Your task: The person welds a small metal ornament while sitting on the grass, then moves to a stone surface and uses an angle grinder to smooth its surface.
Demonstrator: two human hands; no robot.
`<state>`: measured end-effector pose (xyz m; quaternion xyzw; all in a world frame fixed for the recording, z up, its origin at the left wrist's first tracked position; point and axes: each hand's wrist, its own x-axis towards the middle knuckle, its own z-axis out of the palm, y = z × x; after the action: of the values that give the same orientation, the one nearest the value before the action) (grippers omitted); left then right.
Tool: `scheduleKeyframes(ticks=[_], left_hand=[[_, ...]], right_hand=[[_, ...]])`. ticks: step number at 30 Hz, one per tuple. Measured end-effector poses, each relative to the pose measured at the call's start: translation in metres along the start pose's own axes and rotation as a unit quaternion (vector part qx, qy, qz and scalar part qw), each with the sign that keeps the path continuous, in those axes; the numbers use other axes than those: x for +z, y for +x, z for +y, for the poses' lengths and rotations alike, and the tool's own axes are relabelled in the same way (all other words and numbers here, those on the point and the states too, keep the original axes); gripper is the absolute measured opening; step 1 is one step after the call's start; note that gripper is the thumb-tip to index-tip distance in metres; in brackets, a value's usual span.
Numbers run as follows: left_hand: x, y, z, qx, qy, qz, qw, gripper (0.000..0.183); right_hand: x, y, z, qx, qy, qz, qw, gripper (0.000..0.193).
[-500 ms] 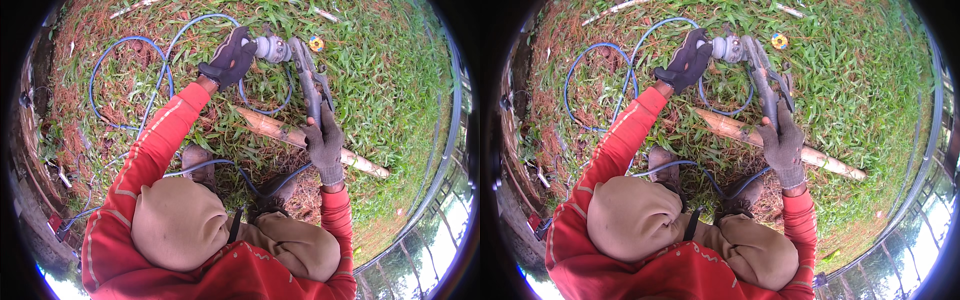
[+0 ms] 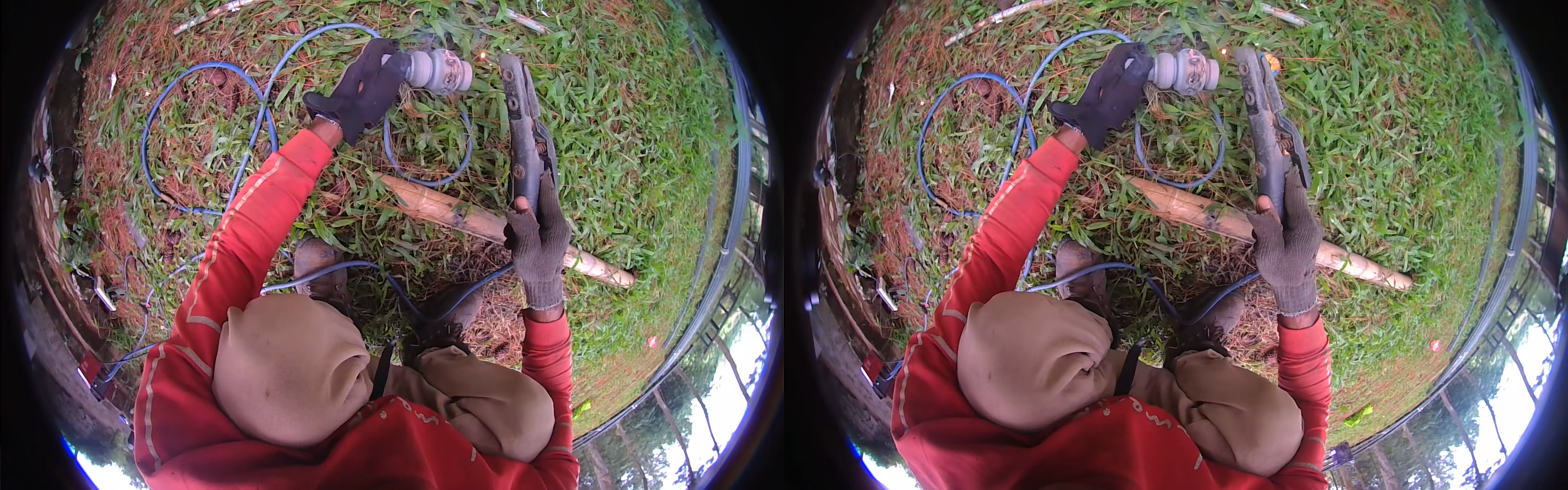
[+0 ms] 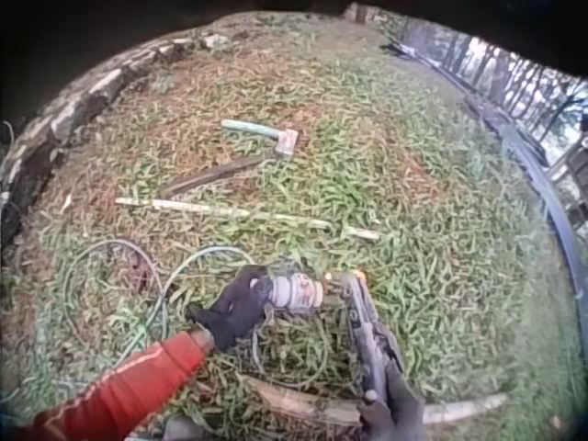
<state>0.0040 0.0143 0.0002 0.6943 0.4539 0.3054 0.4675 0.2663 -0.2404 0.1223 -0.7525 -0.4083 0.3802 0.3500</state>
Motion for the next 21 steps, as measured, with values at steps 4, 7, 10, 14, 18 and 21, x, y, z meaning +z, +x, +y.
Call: scheduleKeyframes(ticks=[4,7,10,14,18,21], left_hand=[[0.003,0.004,0.0,-0.119,-0.052,0.058,0.99,0.048],[0.002,0.001,-0.011,0.088,0.057,0.042,0.994,0.051],[0.0,-0.001,-0.014,0.04,0.041,0.023,0.998,0.055],[0.001,0.002,-0.008,0.079,0.095,0.029,0.992,0.056],[0.001,-0.001,-0.002,0.003,0.018,0.014,1.0,0.056],[0.0,0.003,0.006,-0.026,0.03,0.011,0.999,0.057]], right_hand=[[-0.002,-0.003,-0.005,-0.011,-0.009,0.006,1.0,0.07],[-0.001,-0.005,-0.003,-0.008,-0.011,0.004,1.0,0.068],[-0.001,-0.006,0.004,-0.008,-0.008,-0.016,1.0,0.07],[0.002,-0.005,0.007,-0.038,-0.02,-0.014,0.999,0.07],[0.005,-0.006,-0.001,-0.028,-0.022,-0.014,0.999,0.066],[0.006,-0.004,-0.016,-0.016,-0.032,-0.023,0.999,0.065]])
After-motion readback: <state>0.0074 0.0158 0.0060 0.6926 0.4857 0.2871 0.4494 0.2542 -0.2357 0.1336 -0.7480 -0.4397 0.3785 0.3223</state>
